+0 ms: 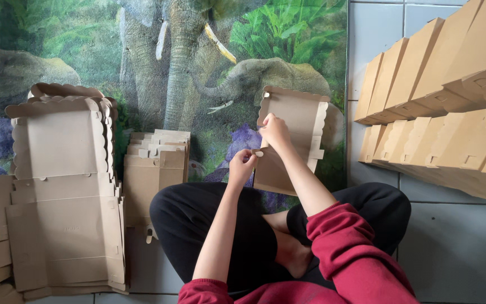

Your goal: The person sits on the floor and assembles flat cardboard pieces into small boxes by folding the sides and tucking in the tabs. They handle the cardboard by hand, folding and pressing the edges to form the box structure.

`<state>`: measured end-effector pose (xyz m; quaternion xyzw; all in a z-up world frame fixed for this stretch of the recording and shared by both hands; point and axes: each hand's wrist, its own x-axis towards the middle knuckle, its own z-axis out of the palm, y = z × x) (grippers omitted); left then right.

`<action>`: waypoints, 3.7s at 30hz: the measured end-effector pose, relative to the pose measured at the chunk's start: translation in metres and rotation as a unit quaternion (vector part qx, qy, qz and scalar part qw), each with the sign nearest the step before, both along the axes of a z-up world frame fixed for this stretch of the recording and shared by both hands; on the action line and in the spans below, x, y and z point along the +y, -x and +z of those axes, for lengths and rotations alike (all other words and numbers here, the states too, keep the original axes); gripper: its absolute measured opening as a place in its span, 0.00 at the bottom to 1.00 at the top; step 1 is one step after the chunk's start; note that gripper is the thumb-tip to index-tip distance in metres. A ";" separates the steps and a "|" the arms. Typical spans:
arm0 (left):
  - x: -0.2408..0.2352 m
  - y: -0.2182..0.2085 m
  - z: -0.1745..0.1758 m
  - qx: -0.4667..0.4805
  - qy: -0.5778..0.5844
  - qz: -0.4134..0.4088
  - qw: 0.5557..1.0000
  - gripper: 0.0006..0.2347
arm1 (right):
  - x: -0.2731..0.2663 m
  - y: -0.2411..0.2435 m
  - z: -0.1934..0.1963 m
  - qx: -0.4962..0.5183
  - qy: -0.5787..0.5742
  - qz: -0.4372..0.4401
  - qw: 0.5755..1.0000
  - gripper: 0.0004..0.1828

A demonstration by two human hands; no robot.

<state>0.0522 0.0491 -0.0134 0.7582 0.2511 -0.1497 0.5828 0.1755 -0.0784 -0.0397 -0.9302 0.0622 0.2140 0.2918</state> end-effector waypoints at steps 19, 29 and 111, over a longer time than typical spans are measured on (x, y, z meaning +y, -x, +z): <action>-0.003 0.002 0.013 -0.020 0.061 0.069 0.996 0.12 | -0.021 0.093 0.027 -0.013 -0.304 -0.174 0.937 0.10; -0.003 0.004 0.010 -0.036 0.047 0.062 0.996 0.11 | -0.017 0.106 0.034 -0.015 -0.275 -0.143 0.951 0.09; -0.161 0.072 -0.034 -0.351 -0.577 -0.302 0.673 0.19 | -0.149 0.087 0.015 -0.035 -0.227 -0.275 0.934 0.09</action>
